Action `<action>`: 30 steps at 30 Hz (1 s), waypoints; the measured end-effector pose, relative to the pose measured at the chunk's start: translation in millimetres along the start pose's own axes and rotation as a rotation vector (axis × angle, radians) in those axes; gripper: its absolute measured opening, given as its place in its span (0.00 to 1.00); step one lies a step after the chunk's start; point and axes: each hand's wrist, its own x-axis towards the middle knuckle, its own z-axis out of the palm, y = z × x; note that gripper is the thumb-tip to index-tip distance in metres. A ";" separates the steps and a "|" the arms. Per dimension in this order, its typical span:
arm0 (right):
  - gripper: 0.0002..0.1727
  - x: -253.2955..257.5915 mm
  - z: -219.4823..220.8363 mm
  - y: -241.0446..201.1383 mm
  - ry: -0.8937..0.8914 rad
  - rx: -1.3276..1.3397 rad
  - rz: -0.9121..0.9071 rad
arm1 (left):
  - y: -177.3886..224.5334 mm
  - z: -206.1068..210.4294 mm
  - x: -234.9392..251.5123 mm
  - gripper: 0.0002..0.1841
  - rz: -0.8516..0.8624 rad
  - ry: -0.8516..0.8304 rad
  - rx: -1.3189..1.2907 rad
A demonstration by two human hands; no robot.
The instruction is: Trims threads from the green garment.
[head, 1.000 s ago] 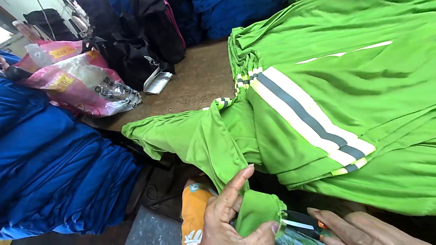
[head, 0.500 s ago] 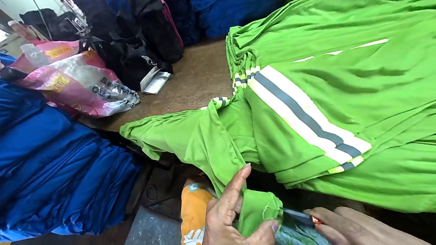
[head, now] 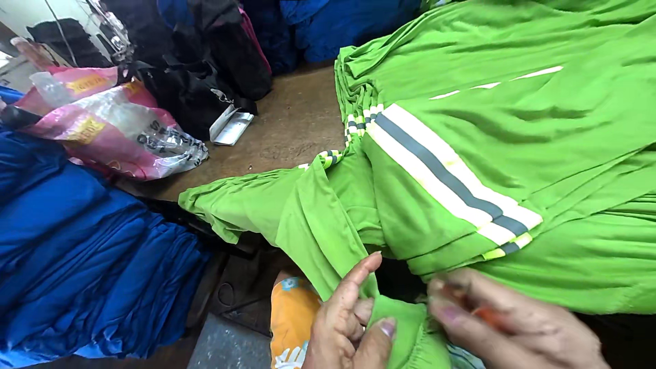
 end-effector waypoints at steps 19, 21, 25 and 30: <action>0.12 -0.7 -21.1 -5.9 0.036 0.717 0.163 | 4.8 -10.5 0.9 0.23 -0.091 -0.013 -0.239; 0.13 2.0 -40.7 -4.8 -0.026 0.932 0.154 | 3.8 -15.1 1.0 0.21 -0.119 0.039 -0.300; 0.07 -18.7 -59.6 10.4 -0.073 0.477 0.086 | 3.0 -21.0 -0.5 0.20 -0.134 0.057 -0.340; 0.30 -29.4 -47.0 9.7 -0.220 -0.383 -0.093 | 6.9 -21.9 -1.1 0.28 -0.085 -0.065 -0.403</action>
